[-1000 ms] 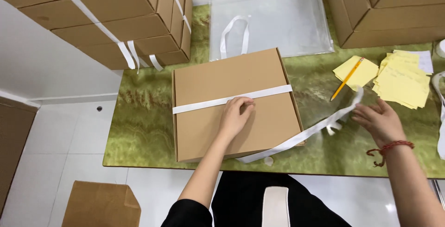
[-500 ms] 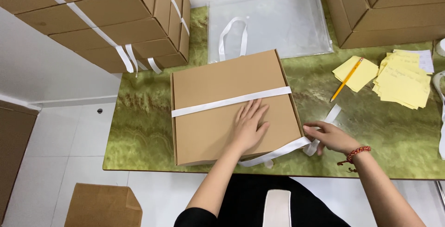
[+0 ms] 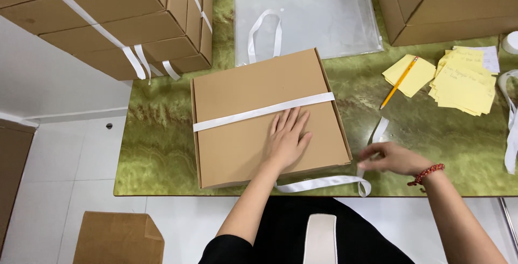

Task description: The person unpacks a light blue shirt from a plastic bag, places it on a hanger, and hangs it on a clothing rack. They then pack a gray shirt into a cardboard box with a plastic liner, close the box, and tie it with a white ribbon. The person also handles a stack of boxes and a roll of ribbon.

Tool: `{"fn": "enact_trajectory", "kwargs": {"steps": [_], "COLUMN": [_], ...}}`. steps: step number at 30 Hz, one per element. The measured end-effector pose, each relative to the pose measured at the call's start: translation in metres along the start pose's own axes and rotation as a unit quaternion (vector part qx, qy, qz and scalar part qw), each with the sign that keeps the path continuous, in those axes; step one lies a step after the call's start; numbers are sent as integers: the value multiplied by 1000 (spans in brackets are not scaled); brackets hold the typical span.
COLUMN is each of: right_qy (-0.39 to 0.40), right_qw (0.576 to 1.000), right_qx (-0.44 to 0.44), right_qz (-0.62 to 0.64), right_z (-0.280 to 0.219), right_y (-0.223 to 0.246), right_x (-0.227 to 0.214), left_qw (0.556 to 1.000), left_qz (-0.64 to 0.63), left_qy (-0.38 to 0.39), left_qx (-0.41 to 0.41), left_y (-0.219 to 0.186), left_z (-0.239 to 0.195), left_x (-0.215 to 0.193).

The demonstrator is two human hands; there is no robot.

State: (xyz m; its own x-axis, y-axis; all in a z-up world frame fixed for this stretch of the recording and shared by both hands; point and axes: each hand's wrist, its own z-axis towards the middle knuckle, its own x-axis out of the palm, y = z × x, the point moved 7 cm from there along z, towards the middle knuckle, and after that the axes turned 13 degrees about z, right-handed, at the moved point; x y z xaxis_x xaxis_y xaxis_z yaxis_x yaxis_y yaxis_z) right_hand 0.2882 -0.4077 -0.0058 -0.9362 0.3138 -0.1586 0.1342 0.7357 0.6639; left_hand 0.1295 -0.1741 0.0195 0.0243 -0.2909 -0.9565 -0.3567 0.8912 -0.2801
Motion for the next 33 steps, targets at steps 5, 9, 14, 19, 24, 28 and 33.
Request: {"fn": "enact_trajectory", "kwargs": {"steps": [5, 9, 14, 19, 24, 28, 33], "right_qy": [-85, -58, -45, -44, -50, -58, -42], "right_qw": [947, 940, 935, 925, 903, 901, 906], "right_qx": [-28, 7, -5, -19, -40, -50, -41], "right_qz": [307, 335, 352, 378, 425, 428, 418], "right_z": [-3, 8, 12, -7, -11, -15, -11], "right_y": [41, 60, 80, 109, 127, 127, 102], "right_x": [40, 59, 72, 84, 89, 78, 55], "left_qw": [1000, 994, 991, 982, 983, 988, 1000], "left_qz": [6, -8, 3, 74, 97, 84, 3], "left_qy": [0, -110, -133, -172, -147, -112, -22], "left_qx": [4, 26, 5, -11, 44, 62, -8], "left_y": [0, 8, 6, 10, 20, 24, 23], "left_z": [0, -5, -9, 13, 80, 132, 169], "left_x": [1, -3, -19, -33, -31, -35, -93]}}
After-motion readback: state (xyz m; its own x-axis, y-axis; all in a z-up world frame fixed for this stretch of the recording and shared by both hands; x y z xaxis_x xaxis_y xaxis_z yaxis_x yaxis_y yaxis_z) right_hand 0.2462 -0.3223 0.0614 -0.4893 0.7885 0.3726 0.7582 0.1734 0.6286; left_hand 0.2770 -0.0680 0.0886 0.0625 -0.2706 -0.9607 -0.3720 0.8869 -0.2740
